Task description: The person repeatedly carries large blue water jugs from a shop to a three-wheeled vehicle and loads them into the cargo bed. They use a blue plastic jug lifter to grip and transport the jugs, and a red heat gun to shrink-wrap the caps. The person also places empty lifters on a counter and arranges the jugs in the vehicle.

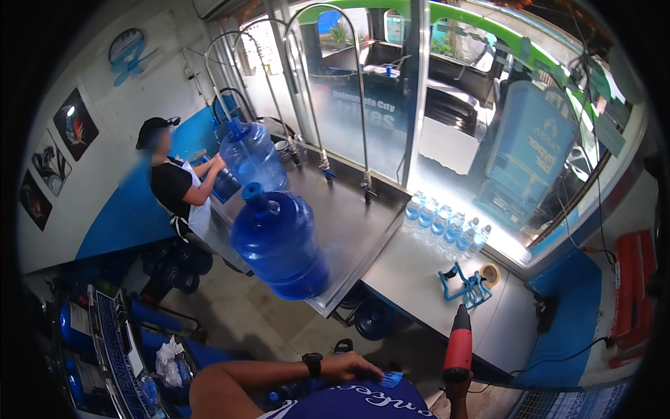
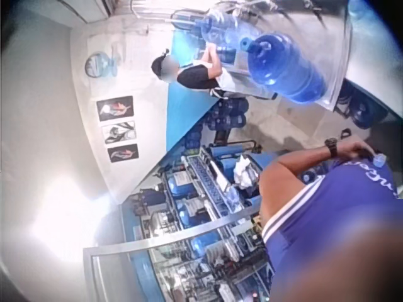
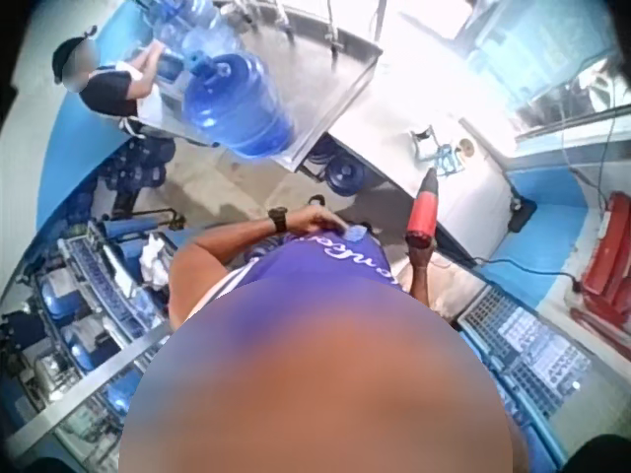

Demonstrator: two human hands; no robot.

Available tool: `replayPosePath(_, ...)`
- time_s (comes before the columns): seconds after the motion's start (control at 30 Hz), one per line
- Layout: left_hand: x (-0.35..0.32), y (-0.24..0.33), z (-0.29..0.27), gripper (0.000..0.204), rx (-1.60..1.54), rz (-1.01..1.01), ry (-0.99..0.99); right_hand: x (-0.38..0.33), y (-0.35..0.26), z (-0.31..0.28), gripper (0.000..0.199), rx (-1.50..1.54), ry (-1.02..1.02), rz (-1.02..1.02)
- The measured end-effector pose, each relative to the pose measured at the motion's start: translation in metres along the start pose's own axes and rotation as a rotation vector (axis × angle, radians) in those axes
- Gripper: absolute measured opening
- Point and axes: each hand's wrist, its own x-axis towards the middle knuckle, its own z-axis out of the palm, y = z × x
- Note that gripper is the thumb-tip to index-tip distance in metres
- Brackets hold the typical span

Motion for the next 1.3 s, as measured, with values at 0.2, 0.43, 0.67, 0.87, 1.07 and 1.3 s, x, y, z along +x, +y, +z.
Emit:
replayPosePath(0.2, -0.053, 0.05, -0.071, 0.055, 0.127, -0.06, 0.681, 0.029, -0.022, 0.078, 0.031, 0.113, -0.021, -0.121)
replayPosePath(0.43, -0.141, 0.122, -0.22, 0.049, 0.431, 0.199, 1.369, 0.048, -0.031, 0.141, 0.045, -0.288, -0.019, -0.409)
replayPosePath(0.67, -0.172, 0.14, -0.347, 0.04, 0.44, 0.211, 1.711, 0.065, -0.077, 0.164, 0.039, -0.649, -0.052, -0.783)
replayPosePath(0.87, -0.172, 0.133, -0.385, 0.042, 0.502, 0.132, 1.628, 0.07, -0.2, 0.167, 0.034, -0.145, -0.069, -0.559)
replayPosePath(1.07, -0.153, 0.125, -0.386, 0.052, 0.091, 0.165, 1.406, 0.065, -0.236, 0.175, 0.037, -0.06, -0.085, -0.435)
replayPosePath(1.3, -0.119, 0.107, -0.383, 0.048, -0.101, 0.243, 1.07, 0.08, -0.239, 0.177, 0.046, -0.164, -0.103, -0.611)
